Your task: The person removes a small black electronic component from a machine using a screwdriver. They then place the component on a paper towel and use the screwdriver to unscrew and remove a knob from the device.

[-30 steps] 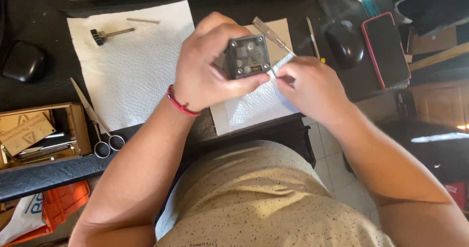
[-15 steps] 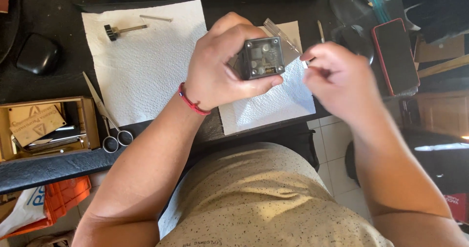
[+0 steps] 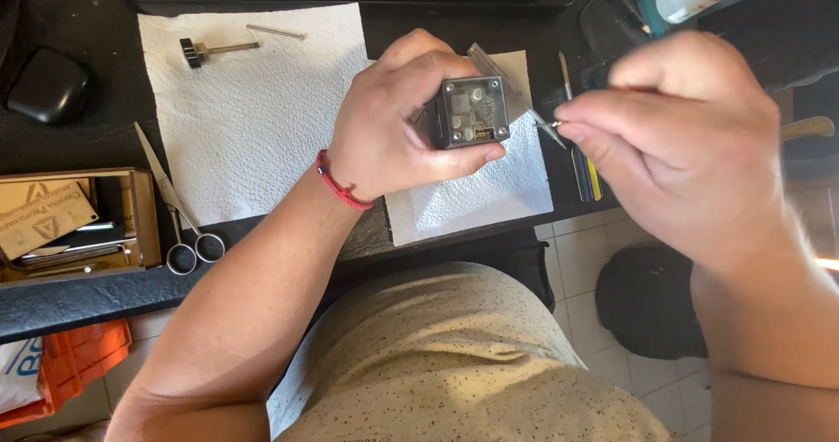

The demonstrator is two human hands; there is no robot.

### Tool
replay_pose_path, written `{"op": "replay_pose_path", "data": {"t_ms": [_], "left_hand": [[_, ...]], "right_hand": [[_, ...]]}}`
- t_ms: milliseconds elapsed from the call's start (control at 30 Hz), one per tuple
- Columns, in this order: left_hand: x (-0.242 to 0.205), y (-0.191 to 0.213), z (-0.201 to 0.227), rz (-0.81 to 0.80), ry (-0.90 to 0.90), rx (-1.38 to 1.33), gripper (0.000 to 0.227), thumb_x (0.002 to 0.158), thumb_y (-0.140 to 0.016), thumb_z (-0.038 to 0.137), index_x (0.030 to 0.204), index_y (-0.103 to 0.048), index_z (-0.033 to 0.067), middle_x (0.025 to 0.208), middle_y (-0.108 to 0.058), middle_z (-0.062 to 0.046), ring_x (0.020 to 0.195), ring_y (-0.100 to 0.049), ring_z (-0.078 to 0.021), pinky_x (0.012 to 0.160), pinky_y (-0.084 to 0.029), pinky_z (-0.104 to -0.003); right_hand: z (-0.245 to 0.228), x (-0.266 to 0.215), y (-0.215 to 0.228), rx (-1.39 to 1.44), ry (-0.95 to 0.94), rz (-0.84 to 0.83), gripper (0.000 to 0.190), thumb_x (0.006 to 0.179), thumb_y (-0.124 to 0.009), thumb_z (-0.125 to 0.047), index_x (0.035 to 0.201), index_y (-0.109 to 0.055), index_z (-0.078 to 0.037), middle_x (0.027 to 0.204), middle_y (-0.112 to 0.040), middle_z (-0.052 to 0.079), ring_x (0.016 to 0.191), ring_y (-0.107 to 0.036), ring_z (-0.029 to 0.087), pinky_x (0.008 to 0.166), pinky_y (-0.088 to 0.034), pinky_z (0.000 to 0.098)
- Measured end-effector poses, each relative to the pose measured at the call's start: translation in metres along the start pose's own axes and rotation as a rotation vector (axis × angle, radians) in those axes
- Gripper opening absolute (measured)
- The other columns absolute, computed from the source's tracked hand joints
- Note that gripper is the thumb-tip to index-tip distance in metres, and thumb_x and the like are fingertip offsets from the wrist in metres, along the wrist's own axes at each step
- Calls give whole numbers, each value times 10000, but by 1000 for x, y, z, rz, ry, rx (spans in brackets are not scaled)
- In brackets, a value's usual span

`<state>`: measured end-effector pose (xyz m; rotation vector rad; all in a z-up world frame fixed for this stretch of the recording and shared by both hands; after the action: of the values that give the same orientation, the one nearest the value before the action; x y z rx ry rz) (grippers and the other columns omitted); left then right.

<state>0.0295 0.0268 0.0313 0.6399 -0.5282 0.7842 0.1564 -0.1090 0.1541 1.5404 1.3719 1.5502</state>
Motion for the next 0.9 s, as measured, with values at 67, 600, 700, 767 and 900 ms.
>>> {"op": "replay_pose_path", "data": {"t_ms": [67,600,700,767,900], "left_hand": [[-1,1,0,8,-17,6,596,734,-932,413,1132,-620,97,1086,-612,-70,960,-659,-227,786,-577,-351],[1,3,5,17,-23,-42,564,732,-961,342,1125,-622,120,1088,-623,-48,1000,-673,-211,819,-572,-335],[1,4,6,24,-25,-51,547,733,-959,339,1107,-628,114,1072,-624,-46,998,-666,-205,827,-566,-324],[1,3,5,15,-34,-52,557,733,-962,332,1118,-627,109,1077,-621,-56,998,-667,-213,828,-569,-333],[0,3,5,8,-31,-47,544,734,-960,346,1110,-633,126,1069,-620,-47,992,-661,-208,812,-567,-334]], "right_hand": [[-12,15,0,36,102,-56,48,1039,-757,134,997,-743,114,1021,-686,241,905,-619,336,857,-476,427],[-12,20,-15,-26,109,-195,34,1018,-724,78,1000,-727,49,966,-693,169,848,-651,296,760,-522,385],[-11,21,-14,-32,98,-206,54,1023,-712,93,996,-720,47,943,-683,161,835,-641,300,750,-508,388],[-9,19,-15,-142,137,-214,88,1035,-740,58,1050,-747,-28,1012,-691,99,821,-603,306,783,-486,427],[-2,20,-14,-392,321,-156,187,1098,-729,-19,1047,-813,-178,1073,-777,-41,958,-634,268,804,-355,379]]}}
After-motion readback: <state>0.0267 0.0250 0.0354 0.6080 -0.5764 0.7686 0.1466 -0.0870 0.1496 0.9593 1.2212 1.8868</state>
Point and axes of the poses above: each hand's wrist, its own x-axis towards the middle knuckle, its own y-axis out of the back of the hand, z = x × y, the point moved 5 cm from there along x, towards the middle knuckle
